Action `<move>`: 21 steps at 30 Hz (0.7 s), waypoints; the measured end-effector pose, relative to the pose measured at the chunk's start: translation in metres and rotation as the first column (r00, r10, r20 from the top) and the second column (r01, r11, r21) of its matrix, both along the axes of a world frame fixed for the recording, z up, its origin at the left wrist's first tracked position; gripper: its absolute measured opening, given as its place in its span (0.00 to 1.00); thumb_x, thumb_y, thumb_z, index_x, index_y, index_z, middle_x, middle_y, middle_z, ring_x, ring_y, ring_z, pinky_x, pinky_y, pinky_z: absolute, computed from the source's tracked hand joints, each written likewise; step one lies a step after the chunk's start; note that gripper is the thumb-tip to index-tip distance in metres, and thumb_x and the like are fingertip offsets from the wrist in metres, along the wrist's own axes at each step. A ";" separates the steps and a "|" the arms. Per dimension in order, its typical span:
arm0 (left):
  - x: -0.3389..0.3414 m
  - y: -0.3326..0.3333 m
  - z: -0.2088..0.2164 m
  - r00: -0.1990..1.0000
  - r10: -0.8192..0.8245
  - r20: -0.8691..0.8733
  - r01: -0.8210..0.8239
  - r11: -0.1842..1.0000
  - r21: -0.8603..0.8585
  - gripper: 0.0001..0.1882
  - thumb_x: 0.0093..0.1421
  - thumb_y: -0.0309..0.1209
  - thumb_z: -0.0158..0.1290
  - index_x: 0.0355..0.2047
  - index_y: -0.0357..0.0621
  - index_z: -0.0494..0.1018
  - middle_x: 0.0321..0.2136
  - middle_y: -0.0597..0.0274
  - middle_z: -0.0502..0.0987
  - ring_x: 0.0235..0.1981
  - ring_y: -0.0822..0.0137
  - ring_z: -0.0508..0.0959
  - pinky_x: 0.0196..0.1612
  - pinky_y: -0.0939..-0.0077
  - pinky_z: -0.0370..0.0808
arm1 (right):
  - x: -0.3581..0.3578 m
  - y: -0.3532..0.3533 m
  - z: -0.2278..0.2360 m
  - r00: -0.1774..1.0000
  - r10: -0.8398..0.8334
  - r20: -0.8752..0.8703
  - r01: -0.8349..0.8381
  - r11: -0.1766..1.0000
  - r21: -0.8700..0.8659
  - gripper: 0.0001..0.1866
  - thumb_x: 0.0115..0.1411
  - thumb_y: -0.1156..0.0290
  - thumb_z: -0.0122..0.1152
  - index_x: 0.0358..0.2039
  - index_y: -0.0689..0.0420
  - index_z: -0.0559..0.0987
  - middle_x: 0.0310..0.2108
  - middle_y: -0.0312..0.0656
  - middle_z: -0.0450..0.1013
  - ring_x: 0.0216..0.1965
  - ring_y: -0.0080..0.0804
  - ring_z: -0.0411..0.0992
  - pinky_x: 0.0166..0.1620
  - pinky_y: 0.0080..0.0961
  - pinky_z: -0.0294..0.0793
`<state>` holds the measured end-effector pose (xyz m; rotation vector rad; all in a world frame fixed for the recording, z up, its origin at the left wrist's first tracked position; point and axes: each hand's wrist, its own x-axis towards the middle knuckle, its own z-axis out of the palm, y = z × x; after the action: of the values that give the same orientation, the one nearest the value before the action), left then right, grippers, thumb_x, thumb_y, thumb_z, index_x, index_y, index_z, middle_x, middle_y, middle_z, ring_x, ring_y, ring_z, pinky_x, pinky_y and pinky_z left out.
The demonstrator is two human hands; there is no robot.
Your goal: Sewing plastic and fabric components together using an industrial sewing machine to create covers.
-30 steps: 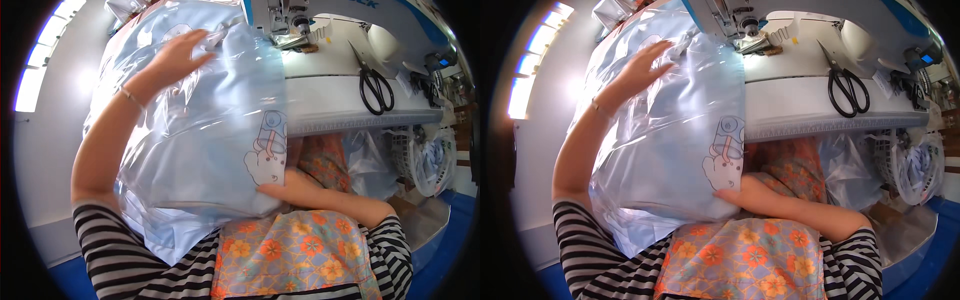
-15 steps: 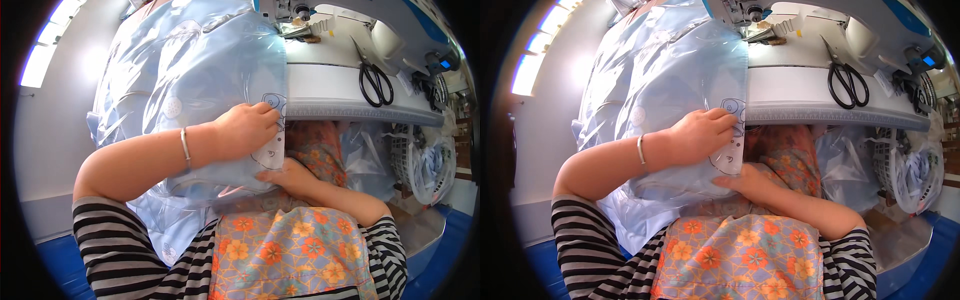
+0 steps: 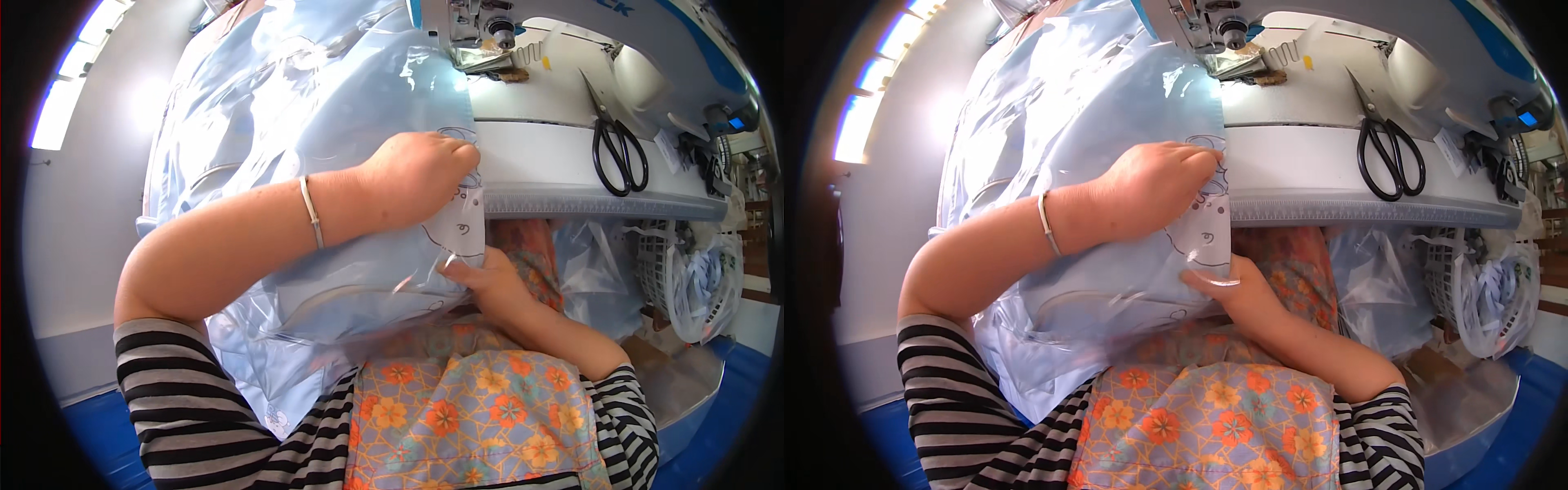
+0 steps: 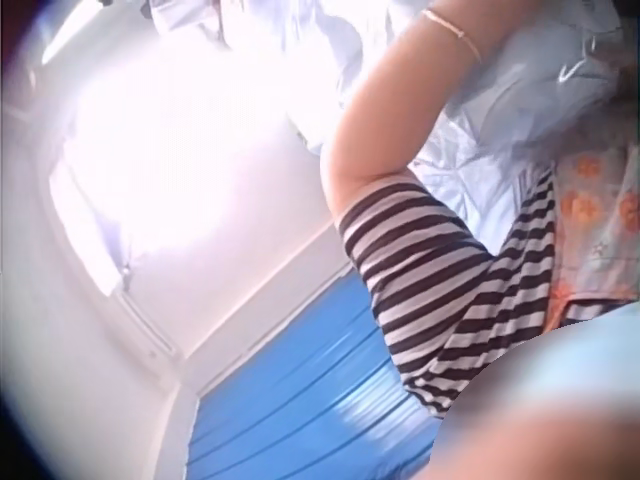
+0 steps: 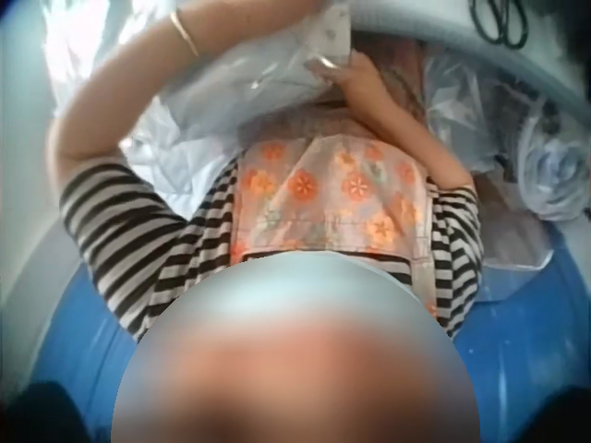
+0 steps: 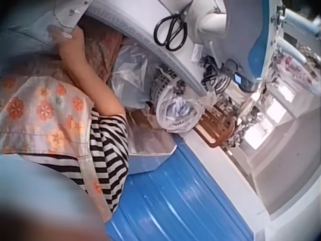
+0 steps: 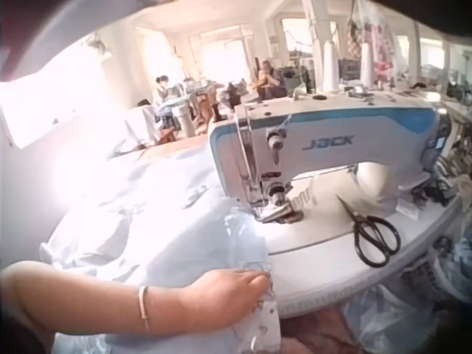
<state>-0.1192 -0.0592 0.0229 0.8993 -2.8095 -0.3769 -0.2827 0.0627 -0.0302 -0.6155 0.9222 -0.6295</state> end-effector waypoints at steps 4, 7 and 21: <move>-0.004 -0.027 0.007 0.997 -0.004 0.083 0.001 0.999 0.036 0.08 0.52 0.24 0.51 0.33 0.37 0.70 0.35 0.51 0.76 0.40 0.50 0.78 0.43 0.60 0.76 | 0.007 -0.014 -0.007 0.986 -0.163 0.039 0.165 0.984 -0.068 0.16 0.59 0.72 0.59 0.46 0.66 0.75 0.42 0.42 0.76 0.41 0.29 0.73 0.46 0.28 0.72; -0.004 -0.043 0.010 0.990 -0.052 0.129 0.047 0.998 0.034 0.09 0.54 0.28 0.52 0.34 0.36 0.70 0.36 0.49 0.76 0.42 0.49 0.77 0.44 0.58 0.75 | 0.011 -0.025 -0.003 0.949 -0.309 0.056 0.312 0.948 -0.054 0.15 0.58 0.73 0.60 0.45 0.66 0.76 0.41 0.43 0.76 0.40 0.28 0.74 0.44 0.27 0.73; -0.036 0.050 0.084 0.638 -0.085 0.765 -0.025 0.991 0.130 0.36 0.57 0.54 0.52 0.48 0.28 0.71 0.49 0.43 0.72 0.50 0.51 0.73 0.55 0.57 0.66 | 0.024 -0.020 -0.022 0.847 -0.014 0.531 0.044 0.998 -0.044 0.33 0.57 0.67 0.64 0.60 0.59 0.61 0.50 0.41 0.69 0.49 0.33 0.71 0.50 0.34 0.74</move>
<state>-0.1548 -0.0095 0.1072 1.2942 -3.6186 -0.1965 -0.2588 0.0431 -0.0520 -0.4389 0.3924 -0.8035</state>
